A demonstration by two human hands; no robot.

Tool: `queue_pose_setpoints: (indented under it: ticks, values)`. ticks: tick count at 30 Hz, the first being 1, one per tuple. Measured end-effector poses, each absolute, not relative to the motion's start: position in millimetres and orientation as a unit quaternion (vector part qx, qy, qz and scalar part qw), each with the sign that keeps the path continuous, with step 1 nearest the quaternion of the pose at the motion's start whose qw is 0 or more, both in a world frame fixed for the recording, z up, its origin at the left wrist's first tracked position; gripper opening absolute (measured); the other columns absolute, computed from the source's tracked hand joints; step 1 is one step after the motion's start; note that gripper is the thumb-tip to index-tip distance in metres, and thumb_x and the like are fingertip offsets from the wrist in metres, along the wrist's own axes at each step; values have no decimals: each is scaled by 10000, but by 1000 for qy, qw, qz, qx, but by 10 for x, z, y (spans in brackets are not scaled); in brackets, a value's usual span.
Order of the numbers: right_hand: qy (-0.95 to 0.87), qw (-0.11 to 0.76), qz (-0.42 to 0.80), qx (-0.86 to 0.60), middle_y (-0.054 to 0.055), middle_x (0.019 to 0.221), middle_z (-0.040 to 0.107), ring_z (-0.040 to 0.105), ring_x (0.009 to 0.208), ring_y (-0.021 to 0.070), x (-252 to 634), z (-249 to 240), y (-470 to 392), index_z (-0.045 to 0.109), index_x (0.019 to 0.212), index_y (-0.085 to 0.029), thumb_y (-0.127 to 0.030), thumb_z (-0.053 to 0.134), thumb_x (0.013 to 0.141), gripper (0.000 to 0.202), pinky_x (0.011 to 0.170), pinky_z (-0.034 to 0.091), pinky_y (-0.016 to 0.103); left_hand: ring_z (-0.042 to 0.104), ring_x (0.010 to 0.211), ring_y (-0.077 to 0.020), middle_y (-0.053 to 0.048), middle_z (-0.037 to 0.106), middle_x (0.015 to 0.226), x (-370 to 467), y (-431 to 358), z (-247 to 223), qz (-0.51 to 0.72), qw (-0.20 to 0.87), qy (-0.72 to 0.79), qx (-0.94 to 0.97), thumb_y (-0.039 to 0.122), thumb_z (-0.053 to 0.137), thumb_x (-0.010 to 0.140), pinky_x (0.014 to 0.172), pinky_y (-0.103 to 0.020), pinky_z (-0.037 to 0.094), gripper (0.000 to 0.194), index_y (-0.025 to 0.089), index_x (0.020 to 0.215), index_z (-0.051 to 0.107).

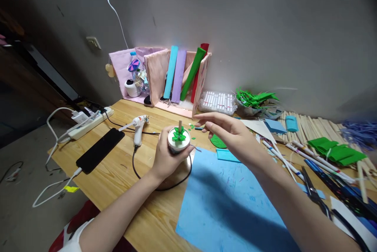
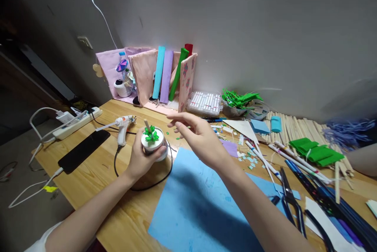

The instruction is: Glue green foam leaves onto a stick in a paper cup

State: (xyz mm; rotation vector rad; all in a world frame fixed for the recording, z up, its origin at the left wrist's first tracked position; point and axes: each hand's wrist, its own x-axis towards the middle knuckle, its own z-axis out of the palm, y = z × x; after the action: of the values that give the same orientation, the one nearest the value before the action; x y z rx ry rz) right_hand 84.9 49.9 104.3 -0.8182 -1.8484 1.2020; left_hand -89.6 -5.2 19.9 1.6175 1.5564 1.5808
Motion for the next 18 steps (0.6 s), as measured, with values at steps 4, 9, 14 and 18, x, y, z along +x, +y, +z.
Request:
queue_pose_setpoints:
  ticks: [4,9,14,18]
  values:
    - [-716,382,477,-337,84,1025,682,621,861,180,858,977,600,637,1068,-173,-290,476,880,274,697,500,302,621,856,-177,-54,658,954,-917,-10,193,586,396,518,480,394,704,706,801,-286,471,397,178,999,544]
    - [-762,330,422,-364,77,1005,676,610,918,210,838,855,658,645,980,-182,-369,460,883,280,794,476,356,640,904,-222,-104,679,1031,-965,58,162,610,522,455,384,471,709,672,810,-317,484,475,148,1007,613]
    - [-814,128,434,-364,129,1077,662,613,938,266,824,698,615,634,1050,-157,-471,620,764,425,811,472,400,644,890,-239,-110,685,1000,-1020,87,120,619,524,447,378,513,714,634,812,-345,491,516,138,977,624]
    - [-829,88,427,-351,128,1102,657,602,967,276,825,620,621,638,1072,-162,-431,745,632,526,837,460,397,633,875,-236,-94,682,941,-1070,117,97,608,480,464,428,533,681,653,805,-342,484,504,145,970,619]
